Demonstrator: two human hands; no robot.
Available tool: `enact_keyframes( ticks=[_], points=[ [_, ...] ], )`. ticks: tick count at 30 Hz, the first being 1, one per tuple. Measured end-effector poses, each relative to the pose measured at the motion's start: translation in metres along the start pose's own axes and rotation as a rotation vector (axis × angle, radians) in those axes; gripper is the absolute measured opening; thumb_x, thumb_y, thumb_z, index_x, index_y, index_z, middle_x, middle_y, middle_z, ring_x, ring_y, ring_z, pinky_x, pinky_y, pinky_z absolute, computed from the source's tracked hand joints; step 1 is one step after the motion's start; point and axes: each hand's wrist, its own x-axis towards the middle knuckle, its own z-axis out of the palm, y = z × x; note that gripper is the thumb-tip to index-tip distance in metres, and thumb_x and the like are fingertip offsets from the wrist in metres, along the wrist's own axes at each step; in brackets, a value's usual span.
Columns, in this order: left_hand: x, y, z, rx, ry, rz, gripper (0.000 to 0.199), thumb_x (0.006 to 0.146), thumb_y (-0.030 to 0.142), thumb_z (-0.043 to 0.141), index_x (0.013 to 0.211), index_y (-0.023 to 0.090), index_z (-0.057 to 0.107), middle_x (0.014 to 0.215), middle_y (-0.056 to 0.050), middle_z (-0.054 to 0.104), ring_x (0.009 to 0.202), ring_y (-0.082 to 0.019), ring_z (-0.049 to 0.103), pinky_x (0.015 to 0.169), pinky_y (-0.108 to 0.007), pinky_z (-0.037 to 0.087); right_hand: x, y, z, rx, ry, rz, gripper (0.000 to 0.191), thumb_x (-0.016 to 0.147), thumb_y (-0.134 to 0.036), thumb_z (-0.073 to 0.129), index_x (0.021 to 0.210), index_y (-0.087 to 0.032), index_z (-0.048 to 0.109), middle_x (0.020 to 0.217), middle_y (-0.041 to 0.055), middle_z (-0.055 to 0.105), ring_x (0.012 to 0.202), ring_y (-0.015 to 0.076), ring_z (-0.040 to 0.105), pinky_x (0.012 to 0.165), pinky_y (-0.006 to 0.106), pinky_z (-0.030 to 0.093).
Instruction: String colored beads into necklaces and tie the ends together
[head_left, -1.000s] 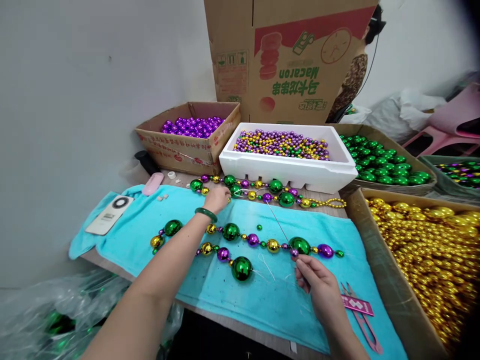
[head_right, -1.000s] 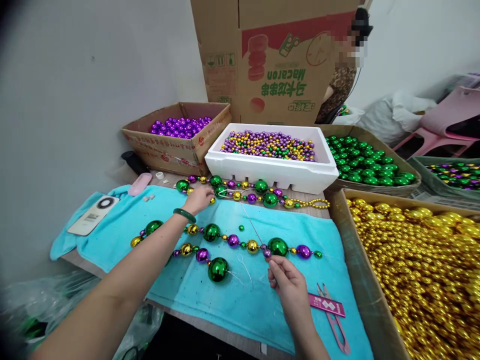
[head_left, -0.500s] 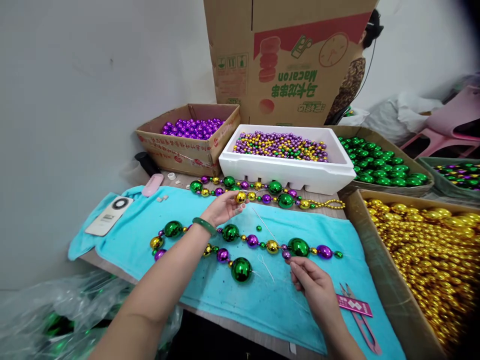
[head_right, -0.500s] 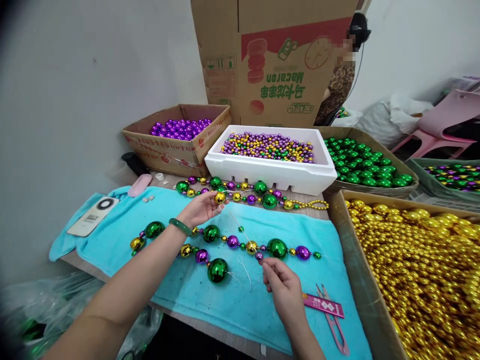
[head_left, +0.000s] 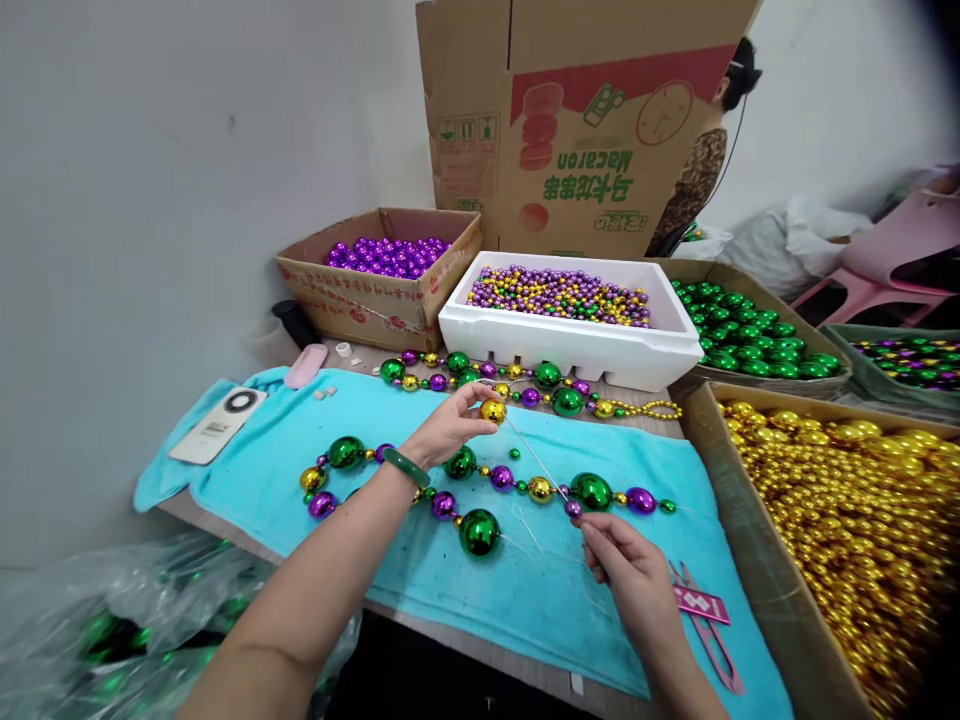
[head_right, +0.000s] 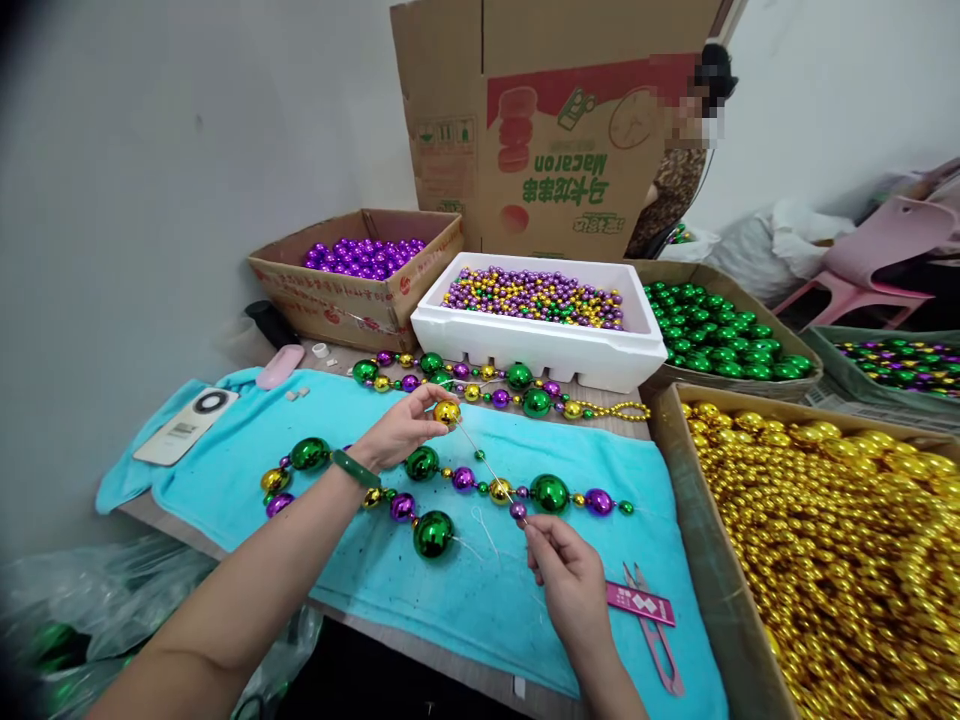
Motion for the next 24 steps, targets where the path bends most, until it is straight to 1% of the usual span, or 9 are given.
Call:
enact_keyframes(
  ticks=[3,7,11,14,16,18,21,24],
  points=[
    [0.000,-0.001,-0.001,0.060,-0.005,0.052,0.042,0.058,0.005,0.073,0.094,0.018,0.056,0.098,-0.001,0.056,0.086,-0.011,0.053,0.076,-0.024,0.040,-0.001,-0.001,-0.001,-0.011,-0.006,0.006,0.037,0.069,-0.049,0.066,0.081,-0.014,0.065,0.050,-0.0027,0.048,0.045,0.0090,0.041,0.042,0.021,0.033],
    [-0.001,-0.003,-0.004,0.105,-0.006,0.087,0.042,0.057,0.005,0.073,0.095,0.018,0.058,0.099,-0.001,0.055,0.088,-0.011,0.051,0.075,-0.023,0.039,-0.002,-0.001,0.000,-0.028,-0.003,0.016,0.038,0.068,-0.049,0.066,0.081,-0.014,0.065,0.051,-0.0026,0.046,0.046,0.0090,0.040,0.042,0.021,0.031],
    [-0.002,-0.002,-0.008,0.144,-0.033,0.097,0.042,0.059,0.007,0.073,0.097,0.018,0.059,0.098,-0.002,0.056,0.090,-0.012,0.051,0.079,-0.026,0.039,-0.003,-0.002,-0.001,-0.053,0.004,0.016,0.038,0.068,-0.049,0.066,0.080,-0.013,0.066,0.050,-0.0029,0.043,0.047,0.0093,0.038,0.042,0.021,0.028],
    [-0.004,0.003,-0.009,0.270,-0.087,0.106,0.041,0.063,0.011,0.072,0.101,0.019,0.060,0.103,-0.004,0.057,0.094,-0.014,0.051,0.084,-0.030,0.039,-0.003,-0.004,-0.005,-0.085,0.003,-0.003,0.037,0.067,-0.049,0.066,0.078,-0.013,0.067,0.049,-0.0030,0.043,0.046,0.0094,0.038,0.042,0.022,0.028],
    [-0.007,0.007,-0.006,0.376,-0.123,0.110,0.045,0.063,0.013,0.072,0.106,0.019,0.058,0.107,-0.005,0.056,0.097,-0.015,0.051,0.087,-0.031,0.038,-0.001,-0.004,-0.008,-0.107,0.002,-0.017,0.035,0.066,-0.047,0.067,0.076,-0.014,0.066,0.048,-0.0028,0.044,0.046,0.0093,0.038,0.043,0.022,0.029],
    [-0.010,0.010,0.000,0.439,-0.136,0.082,0.050,0.062,0.016,0.075,0.107,0.019,0.054,0.103,-0.004,0.055,0.092,-0.014,0.051,0.083,-0.031,0.039,0.001,-0.003,-0.011,-0.114,-0.004,-0.012,0.035,0.066,-0.047,0.067,0.076,-0.014,0.066,0.048,-0.0027,0.045,0.046,0.0095,0.039,0.043,0.022,0.030],
    [-0.013,0.009,0.010,0.405,-0.138,0.013,0.049,0.059,0.021,0.078,0.099,0.018,0.049,0.091,-0.001,0.054,0.080,-0.012,0.051,0.073,-0.028,0.041,0.005,0.002,-0.013,-0.085,-0.014,0.019,0.037,0.065,-0.048,0.067,0.078,-0.014,0.066,0.049,-0.0022,0.047,0.045,0.0100,0.041,0.042,0.022,0.031],
    [-0.013,0.006,0.018,0.363,-0.126,0.009,0.048,0.058,0.022,0.078,0.094,0.017,0.047,0.087,0.000,0.053,0.077,-0.011,0.050,0.070,-0.026,0.041,0.007,0.007,-0.013,-0.059,-0.009,0.035,0.038,0.063,-0.049,0.069,0.078,-0.014,0.066,0.049,-0.0021,0.048,0.045,0.0101,0.041,0.042,0.022,0.032]
  ],
)
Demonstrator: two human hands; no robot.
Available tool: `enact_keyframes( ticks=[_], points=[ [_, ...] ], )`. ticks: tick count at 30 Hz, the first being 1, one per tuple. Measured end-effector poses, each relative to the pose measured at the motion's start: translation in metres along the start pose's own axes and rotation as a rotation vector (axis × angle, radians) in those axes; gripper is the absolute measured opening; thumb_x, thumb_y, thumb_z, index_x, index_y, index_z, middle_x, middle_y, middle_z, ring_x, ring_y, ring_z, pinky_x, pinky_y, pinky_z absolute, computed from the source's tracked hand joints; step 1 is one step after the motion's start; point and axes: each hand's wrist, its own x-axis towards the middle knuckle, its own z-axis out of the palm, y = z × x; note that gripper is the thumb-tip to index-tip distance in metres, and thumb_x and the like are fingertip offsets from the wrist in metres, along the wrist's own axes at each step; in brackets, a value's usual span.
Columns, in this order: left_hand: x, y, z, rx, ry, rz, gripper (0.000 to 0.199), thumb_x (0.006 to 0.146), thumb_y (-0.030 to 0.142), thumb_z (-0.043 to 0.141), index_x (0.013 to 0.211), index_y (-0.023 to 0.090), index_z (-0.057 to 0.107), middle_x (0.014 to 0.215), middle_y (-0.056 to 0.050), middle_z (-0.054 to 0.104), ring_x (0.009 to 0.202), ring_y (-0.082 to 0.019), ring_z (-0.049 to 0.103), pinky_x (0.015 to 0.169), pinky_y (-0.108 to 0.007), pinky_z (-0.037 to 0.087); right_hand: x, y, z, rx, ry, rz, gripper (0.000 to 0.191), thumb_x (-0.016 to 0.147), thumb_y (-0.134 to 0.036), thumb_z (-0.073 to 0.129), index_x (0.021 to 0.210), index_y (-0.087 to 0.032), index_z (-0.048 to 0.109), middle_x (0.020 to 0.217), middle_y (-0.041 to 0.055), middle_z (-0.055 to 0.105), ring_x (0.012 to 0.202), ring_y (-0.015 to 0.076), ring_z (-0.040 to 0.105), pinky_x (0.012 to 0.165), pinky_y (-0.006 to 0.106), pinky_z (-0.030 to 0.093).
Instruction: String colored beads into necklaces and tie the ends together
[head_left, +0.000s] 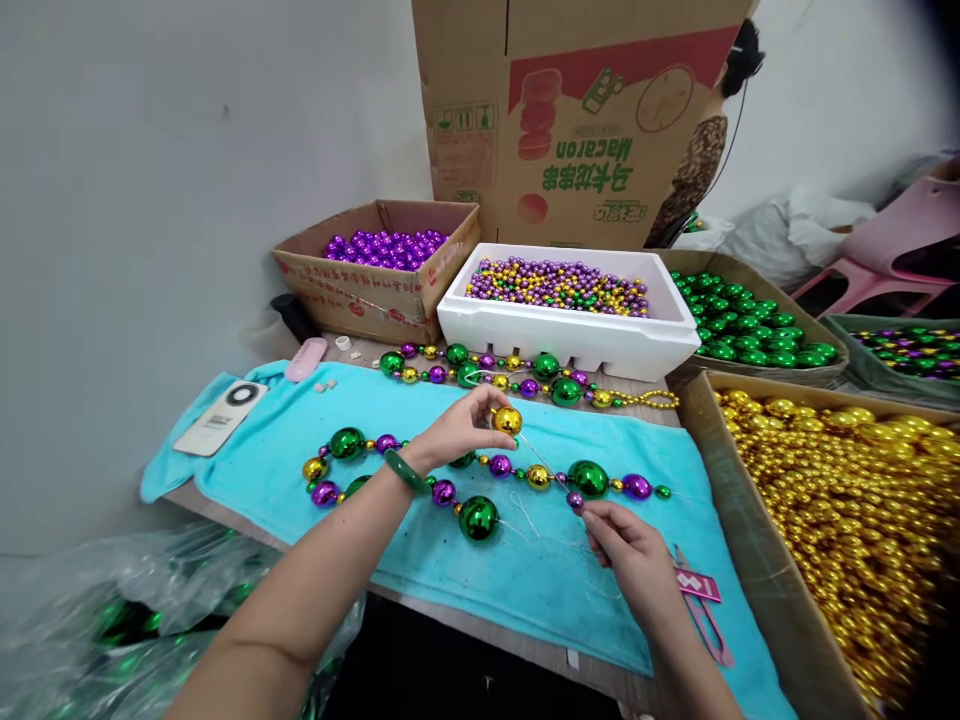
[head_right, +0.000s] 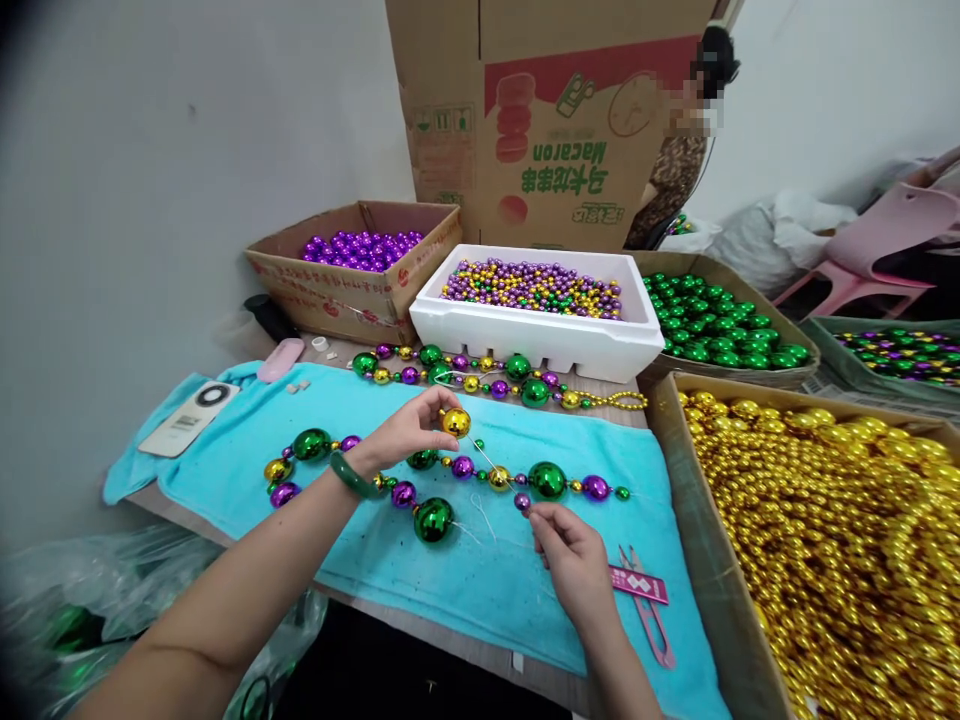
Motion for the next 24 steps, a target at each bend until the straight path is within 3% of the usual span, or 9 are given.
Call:
enact_keyframes(
  ticks=[3,9,14,17,20,24],
  points=[
    [0.002,-0.002,0.004,0.047,0.025,0.021,0.048,0.057,0.023,0.079,0.094,0.017,0.048,0.087,0.000,0.053,0.077,-0.011,0.050,0.069,-0.025,0.040,0.002,0.001,-0.002,0.017,0.018,0.003,0.038,0.061,-0.049,0.070,0.076,-0.014,0.066,0.048,-0.0022,0.048,0.044,0.0098,0.041,0.041,0.022,0.032],
    [0.003,-0.001,0.014,0.027,-0.065,-0.022,0.050,0.058,0.026,0.079,0.096,0.018,0.049,0.085,0.000,0.055,0.074,-0.011,0.051,0.066,-0.025,0.039,0.002,-0.003,-0.006,0.046,-0.027,0.030,0.039,0.059,-0.049,0.072,0.073,-0.013,0.065,0.047,-0.0026,0.047,0.044,0.0090,0.040,0.041,0.022,0.031],
    [0.015,-0.007,0.009,0.094,-0.260,-0.082,0.047,0.064,0.028,0.074,0.106,0.018,0.056,0.090,-0.003,0.059,0.077,-0.013,0.054,0.071,-0.028,0.042,-0.001,-0.004,-0.002,0.152,-0.022,0.047,0.036,0.062,-0.047,0.072,0.073,-0.015,0.063,0.050,-0.0025,0.049,0.044,0.0086,0.041,0.043,0.021,0.032],
    [0.033,-0.026,0.002,0.362,-0.154,-0.087,0.025,0.067,0.026,0.069,0.091,0.019,0.066,0.090,-0.004,0.062,0.081,-0.017,0.055,0.077,-0.031,0.042,-0.002,-0.004,-0.002,0.220,0.023,0.055,0.036,0.062,-0.047,0.072,0.075,-0.015,0.062,0.051,-0.0025,0.050,0.045,0.0086,0.041,0.043,0.021,0.032],
    [0.051,-0.052,0.003,0.606,-0.025,-0.100,0.014,0.056,0.013,0.072,0.069,0.019,0.069,0.075,-0.003,0.061,0.081,-0.020,0.054,0.081,-0.032,0.039,-0.002,-0.003,-0.003,0.223,0.038,0.075,0.038,0.059,-0.048,0.074,0.074,-0.015,0.061,0.051,-0.0024,0.050,0.045,0.0086,0.041,0.042,0.021,0.032],
    [0.065,-0.071,0.013,0.583,-0.006,-0.133,0.019,0.049,0.003,0.071,0.060,0.019,0.068,0.067,-0.003,0.059,0.081,-0.022,0.054,0.082,-0.033,0.039,-0.002,-0.001,-0.005,0.197,0.060,0.084,0.041,0.057,-0.049,0.074,0.073,-0.015,0.062,0.050,-0.0023,0.050,0.045,0.0083,0.041,0.042,0.020,0.033]
  ],
)
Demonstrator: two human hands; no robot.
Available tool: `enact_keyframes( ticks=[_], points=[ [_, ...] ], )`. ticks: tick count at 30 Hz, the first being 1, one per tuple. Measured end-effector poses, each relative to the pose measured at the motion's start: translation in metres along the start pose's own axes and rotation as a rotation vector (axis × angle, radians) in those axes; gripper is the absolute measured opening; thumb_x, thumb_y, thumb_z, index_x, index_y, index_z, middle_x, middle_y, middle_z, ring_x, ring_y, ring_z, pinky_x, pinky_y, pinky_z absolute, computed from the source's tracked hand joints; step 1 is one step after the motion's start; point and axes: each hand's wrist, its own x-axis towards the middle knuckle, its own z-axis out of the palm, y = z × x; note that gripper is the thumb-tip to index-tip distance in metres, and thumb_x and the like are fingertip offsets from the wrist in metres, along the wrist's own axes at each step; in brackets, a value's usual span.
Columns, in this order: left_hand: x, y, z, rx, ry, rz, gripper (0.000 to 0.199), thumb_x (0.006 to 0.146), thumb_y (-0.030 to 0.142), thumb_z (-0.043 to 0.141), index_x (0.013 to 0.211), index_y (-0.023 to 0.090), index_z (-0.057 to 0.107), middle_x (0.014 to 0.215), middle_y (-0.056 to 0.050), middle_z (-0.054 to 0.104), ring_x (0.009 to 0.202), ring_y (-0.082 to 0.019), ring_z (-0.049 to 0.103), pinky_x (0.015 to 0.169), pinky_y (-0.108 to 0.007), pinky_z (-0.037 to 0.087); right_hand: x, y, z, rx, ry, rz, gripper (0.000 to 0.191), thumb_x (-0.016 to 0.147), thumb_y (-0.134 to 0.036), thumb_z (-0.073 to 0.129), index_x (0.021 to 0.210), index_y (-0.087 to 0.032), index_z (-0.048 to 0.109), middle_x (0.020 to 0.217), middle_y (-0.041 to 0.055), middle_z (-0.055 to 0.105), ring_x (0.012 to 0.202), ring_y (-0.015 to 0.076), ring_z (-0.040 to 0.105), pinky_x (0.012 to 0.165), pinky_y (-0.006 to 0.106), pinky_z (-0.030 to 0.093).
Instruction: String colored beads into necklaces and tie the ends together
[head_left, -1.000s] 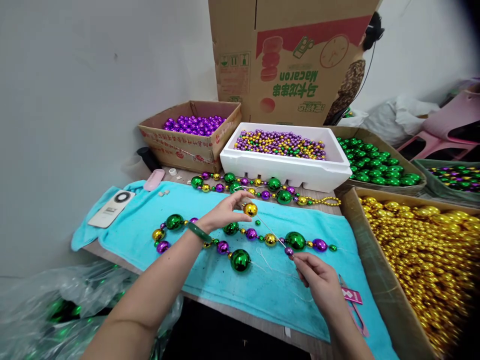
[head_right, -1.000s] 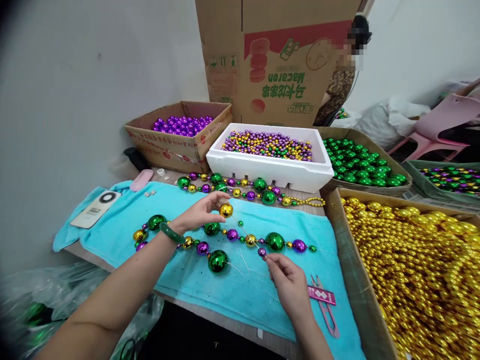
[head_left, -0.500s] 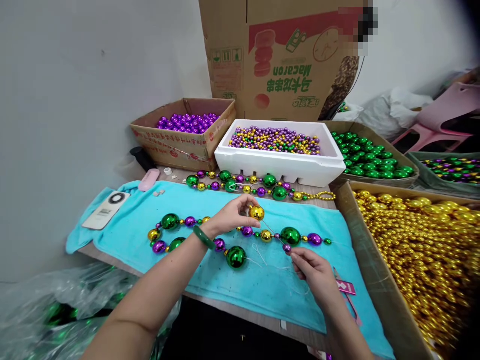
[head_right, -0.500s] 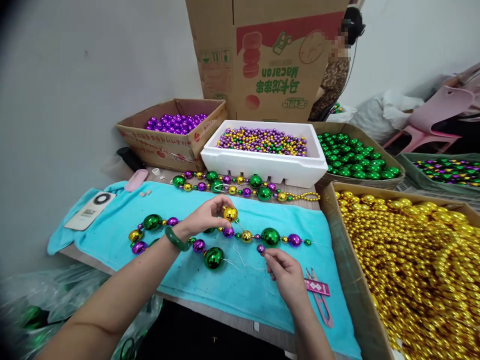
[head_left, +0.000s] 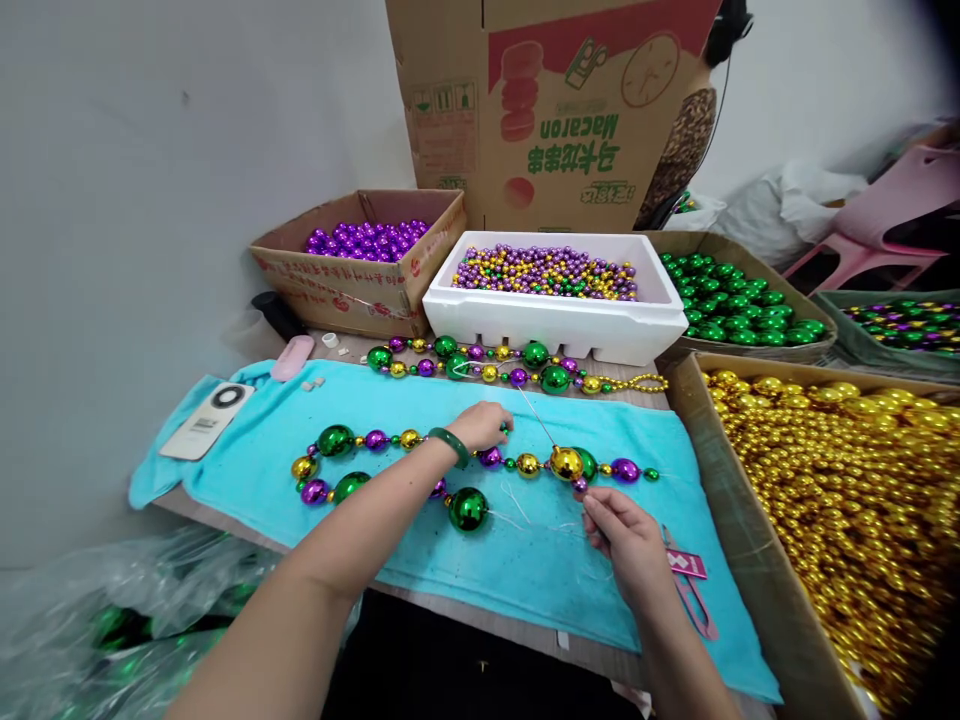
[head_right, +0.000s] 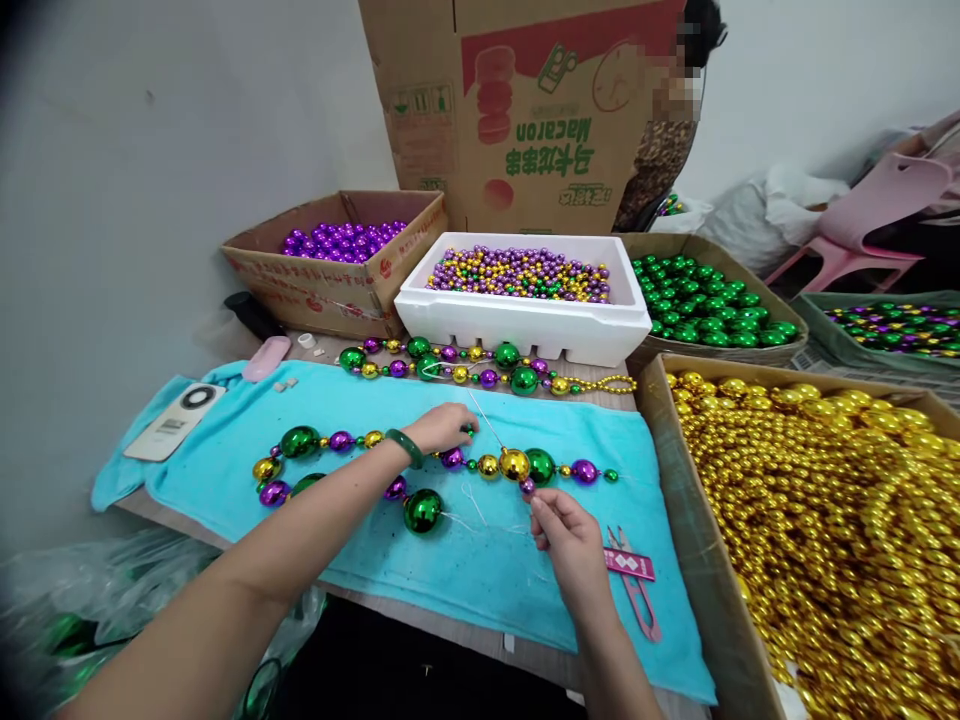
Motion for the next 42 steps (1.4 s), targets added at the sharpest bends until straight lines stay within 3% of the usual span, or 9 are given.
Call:
enact_keyframes(
  ticks=[3,6,9,11,21,33,38,40,42],
  points=[
    [-0.001,0.007,-0.001,-0.072,0.005,-0.019,0.012,0.067,0.014,0.065,0.077,0.017,0.070,0.076,-0.006,0.063,0.079,-0.019,0.055,0.078,-0.032,0.042,-0.001,0.002,-0.003,-0.024,0.020,-0.012,0.041,0.057,-0.051,0.073,0.073,-0.014,0.063,0.049,-0.0022,0.050,0.045,0.0085,0.042,0.042,0.020,0.033],
    [-0.012,0.017,-0.014,-0.478,-0.052,-0.040,0.027,0.084,0.026,0.051,0.104,0.017,0.065,0.091,-0.008,0.063,0.074,-0.013,0.056,0.071,-0.028,0.045,-0.002,0.004,-0.005,-0.042,0.026,-0.026,0.039,0.059,-0.050,0.072,0.072,-0.014,0.064,0.049,-0.0022,0.049,0.044,0.0084,0.041,0.041,0.020,0.033],
    [-0.025,0.025,-0.025,-0.977,-0.099,-0.082,0.028,0.083,0.025,0.055,0.109,0.017,0.064,0.094,-0.007,0.061,0.072,-0.009,0.056,0.067,-0.024,0.045,-0.003,0.005,-0.005,-0.049,0.016,-0.040,0.037,0.061,-0.048,0.072,0.072,-0.014,0.064,0.049,-0.0022,0.049,0.044,0.0084,0.040,0.040,0.020,0.032],
    [-0.032,0.028,-0.029,-1.080,-0.103,-0.101,0.027,0.081,0.021,0.059,0.107,0.016,0.065,0.093,-0.007,0.061,0.070,-0.008,0.055,0.065,-0.022,0.045,-0.003,0.005,-0.003,-0.056,0.009,-0.053,0.036,0.062,-0.047,0.071,0.073,-0.014,0.064,0.049,-0.0020,0.048,0.043,0.0088,0.040,0.040,0.021,0.032],
    [-0.045,0.032,-0.035,-1.113,-0.103,-0.059,0.031,0.079,0.020,0.062,0.110,0.017,0.065,0.090,-0.007,0.061,0.070,-0.009,0.055,0.065,-0.023,0.044,-0.006,-0.001,0.003,-0.081,0.024,-0.076,0.034,0.062,-0.047,0.070,0.072,-0.015,0.065,0.048,-0.0018,0.048,0.043,0.0095,0.040,0.040,0.021,0.032],
    [-0.048,0.034,-0.038,-0.964,-0.080,0.017,0.035,0.078,0.020,0.060,0.113,0.021,0.065,0.099,-0.008,0.061,0.075,-0.010,0.052,0.069,-0.026,0.041,-0.005,-0.002,-0.001,-0.127,-0.036,-0.085,0.035,0.064,-0.049,0.069,0.070,-0.015,0.065,0.047,-0.0019,0.047,0.042,0.0094,0.040,0.040,0.022,0.032],
    [-0.049,0.039,-0.040,-0.703,0.074,0.116,0.049,0.073,0.020,0.064,0.122,0.025,0.057,0.102,-0.005,0.061,0.077,-0.010,0.050,0.069,-0.025,0.041,-0.006,-0.005,-0.001,-0.147,-0.003,-0.075,0.037,0.062,-0.050,0.069,0.070,-0.015,0.064,0.046,-0.0027,0.045,0.041,0.0088,0.038,0.039,0.021,0.029],
    [-0.050,0.043,-0.037,-0.710,0.112,0.141,0.058,0.068,0.019,0.069,0.124,0.024,0.052,0.097,-0.003,0.060,0.076,-0.010,0.051,0.068,-0.024,0.041,-0.007,-0.008,0.002,-0.150,0.000,-0.076,0.037,0.061,-0.050,0.070,0.070,-0.014,0.064,0.046,-0.0029,0.046,0.042,0.0084,0.038,0.039,0.021,0.030],
    [-0.052,0.048,-0.029,-0.768,0.098,0.124,0.054,0.065,0.019,0.072,0.116,0.020,0.054,0.086,-0.001,0.059,0.072,-0.009,0.052,0.065,-0.024,0.041,-0.008,-0.012,0.006,-0.135,-0.014,-0.063,0.038,0.060,-0.049,0.071,0.071,-0.014,0.062,0.048,-0.0029,0.047,0.042,0.0082,0.040,0.040,0.021,0.031]
  ],
)
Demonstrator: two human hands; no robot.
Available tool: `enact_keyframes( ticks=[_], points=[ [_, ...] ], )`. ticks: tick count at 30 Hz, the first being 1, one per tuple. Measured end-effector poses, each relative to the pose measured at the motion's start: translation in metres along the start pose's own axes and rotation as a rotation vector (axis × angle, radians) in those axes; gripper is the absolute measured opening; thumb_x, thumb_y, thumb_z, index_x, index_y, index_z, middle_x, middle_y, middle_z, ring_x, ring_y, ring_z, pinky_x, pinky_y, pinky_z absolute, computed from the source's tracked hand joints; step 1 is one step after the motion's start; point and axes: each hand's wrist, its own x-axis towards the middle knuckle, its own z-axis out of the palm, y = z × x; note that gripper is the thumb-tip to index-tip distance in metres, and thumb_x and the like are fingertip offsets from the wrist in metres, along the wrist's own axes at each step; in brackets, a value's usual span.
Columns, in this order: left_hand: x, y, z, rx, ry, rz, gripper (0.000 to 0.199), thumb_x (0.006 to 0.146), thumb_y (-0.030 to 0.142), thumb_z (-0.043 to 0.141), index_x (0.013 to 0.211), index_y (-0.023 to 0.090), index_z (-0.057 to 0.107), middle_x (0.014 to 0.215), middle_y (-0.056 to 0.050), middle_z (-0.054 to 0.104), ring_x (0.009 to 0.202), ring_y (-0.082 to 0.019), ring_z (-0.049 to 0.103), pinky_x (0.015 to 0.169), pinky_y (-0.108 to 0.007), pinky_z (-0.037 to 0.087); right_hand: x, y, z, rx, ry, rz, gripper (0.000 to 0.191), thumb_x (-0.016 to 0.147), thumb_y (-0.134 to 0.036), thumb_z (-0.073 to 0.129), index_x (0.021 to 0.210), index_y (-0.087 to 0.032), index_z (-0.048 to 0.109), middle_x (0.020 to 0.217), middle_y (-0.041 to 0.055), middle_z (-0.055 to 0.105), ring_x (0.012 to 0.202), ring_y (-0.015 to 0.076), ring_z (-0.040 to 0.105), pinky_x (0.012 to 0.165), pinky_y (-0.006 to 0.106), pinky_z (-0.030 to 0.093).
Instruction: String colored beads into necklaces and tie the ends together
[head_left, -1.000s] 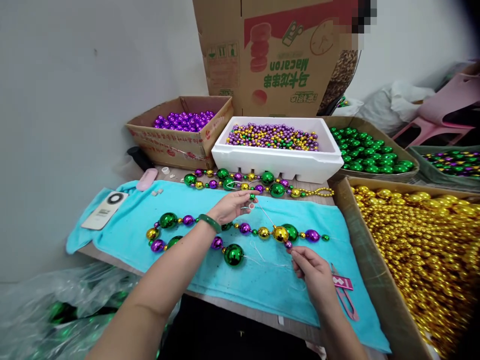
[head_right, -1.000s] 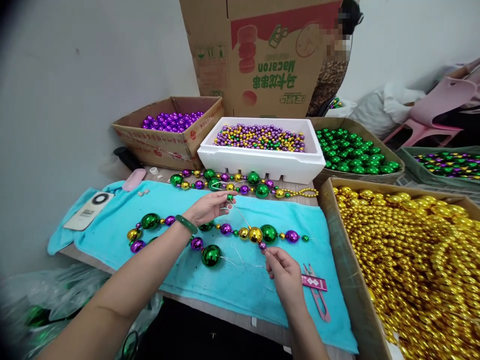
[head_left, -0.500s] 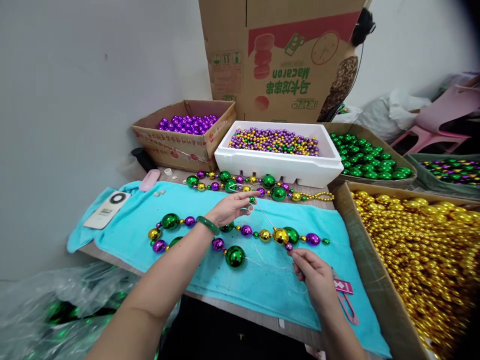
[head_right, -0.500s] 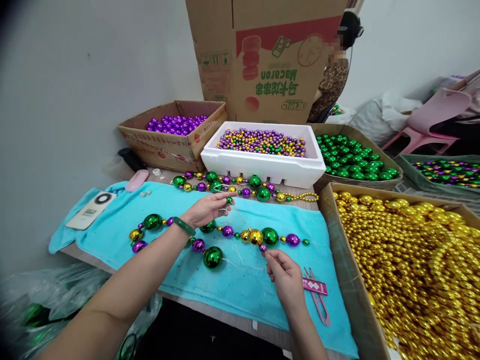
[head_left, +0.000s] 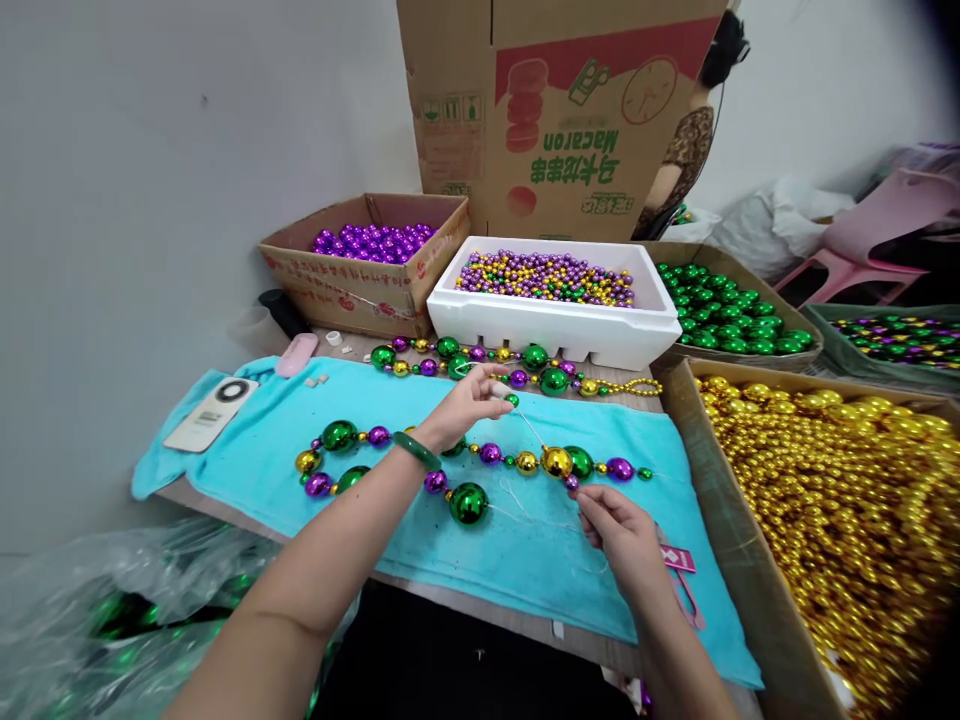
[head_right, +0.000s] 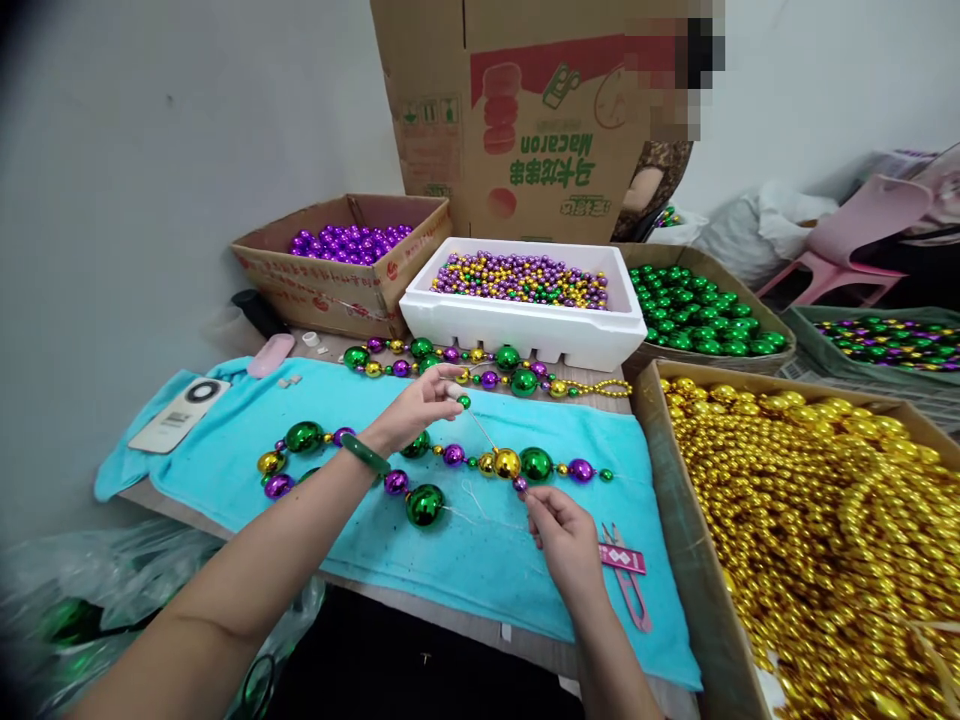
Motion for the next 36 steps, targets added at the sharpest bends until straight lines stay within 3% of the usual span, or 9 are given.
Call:
enact_keyframes(
  ticks=[4,7,12,16,23,27,30,33,36],
  points=[
    [-0.007,-0.002,0.022,0.027,-0.062,-0.073,0.026,0.065,0.029,0.072,0.083,0.014,0.062,0.075,-0.001,0.058,0.068,-0.009,0.052,0.064,-0.024,0.042,-0.002,-0.007,0.009,0.080,-0.063,0.012,0.042,0.062,-0.048,0.069,0.087,-0.016,0.057,0.053,-0.0029,0.053,0.043,0.0100,0.045,0.038,0.020,0.031],
    [-0.013,0.008,0.036,0.121,-0.059,-0.064,0.024,0.067,0.033,0.070,0.075,0.012,0.065,0.073,-0.003,0.061,0.065,-0.010,0.053,0.061,-0.025,0.042,-0.004,-0.008,0.010,0.044,-0.143,0.006,0.042,0.066,-0.045,0.065,0.095,-0.017,0.054,0.058,-0.0023,0.056,0.046,0.0116,0.049,0.039,0.021,0.032],
    [-0.022,0.043,0.052,0.191,-0.110,0.002,0.020,0.076,0.029,0.060,0.081,0.011,0.068,0.072,-0.004,0.065,0.055,-0.008,0.052,0.055,-0.024,0.042,-0.008,-0.022,-0.002,-0.325,-0.091,-0.150,0.034,0.065,-0.033,0.067,0.095,-0.016,0.065,0.081,0.0041,0.066,0.060,0.0123,0.051,0.054,0.025,0.041],
    [-0.033,0.071,0.067,0.249,-0.142,0.102,0.016,0.077,0.023,0.060,0.083,0.012,0.069,0.068,-0.003,0.064,0.054,-0.006,0.052,0.054,-0.022,0.043,-0.019,-0.051,-0.003,-0.263,-0.087,-0.295,0.039,0.074,-0.035,0.061,0.108,-0.017,0.063,0.089,0.0060,0.066,0.061,0.0116,0.051,0.051,0.024,0.039],
    [-0.044,0.099,0.072,0.248,-0.019,0.351,0.033,0.087,0.034,0.049,0.114,0.018,0.060,0.087,-0.004,0.065,0.068,-0.008,0.058,0.063,-0.022,0.045,-0.031,-0.077,0.008,-0.021,-0.136,-0.362,0.016,0.077,-0.032,0.062,0.080,-0.016,0.065,0.055,-0.0020,0.056,0.046,0.0082,0.049,0.040,0.020,0.032],
    [-0.054,0.069,0.051,0.452,-0.125,0.361,0.050,0.085,0.039,0.052,0.131,0.021,0.044,0.113,-0.009,0.060,0.091,-0.014,0.059,0.076,-0.026,0.046,-0.035,-0.098,-0.005,0.134,-0.096,-0.425,0.012,0.078,-0.028,0.063,0.082,-0.017,0.066,0.055,-0.0019,0.055,0.046,0.0077,0.048,0.038,0.019,0.029],
    [-0.072,0.022,0.034,0.897,-0.333,0.196,0.056,0.076,0.047,0.062,0.122,0.018,0.052,0.119,-0.012,0.058,0.107,-0.024,0.054,0.088,-0.036,0.042,-0.038,-0.122,-0.017,0.262,-0.081,-0.448,0.010,0.078,-0.025,0.062,0.076,-0.016,0.066,0.049,-0.0026,0.048,0.043,0.0061,0.044,0.037,0.020,0.023],
    [-0.093,-0.020,0.022,1.285,-0.363,0.098,0.059,0.073,0.052,0.062,0.120,0.018,0.053,0.116,-0.012,0.059,0.111,-0.029,0.050,0.092,-0.043,0.036,-0.041,-0.140,-0.026,0.359,-0.065,-0.458,0.010,0.077,-0.021,0.060,0.072,-0.014,0.066,0.041,-0.0056,0.036,0.036,0.0042,0.032,0.035,0.022,0.016],
    [-0.107,-0.039,0.012,1.480,-0.344,0.153,0.046,0.077,0.046,0.058,0.114,0.019,0.054,0.108,-0.010,0.059,0.104,-0.028,0.051,0.089,-0.043,0.035,-0.043,-0.149,-0.031,0.368,0.002,-0.468,0.016,0.080,-0.027,0.057,0.072,-0.015,0.065,0.035,-0.0076,0.028,0.031,0.0048,0.023,0.034,0.024,0.010]
  ],
)
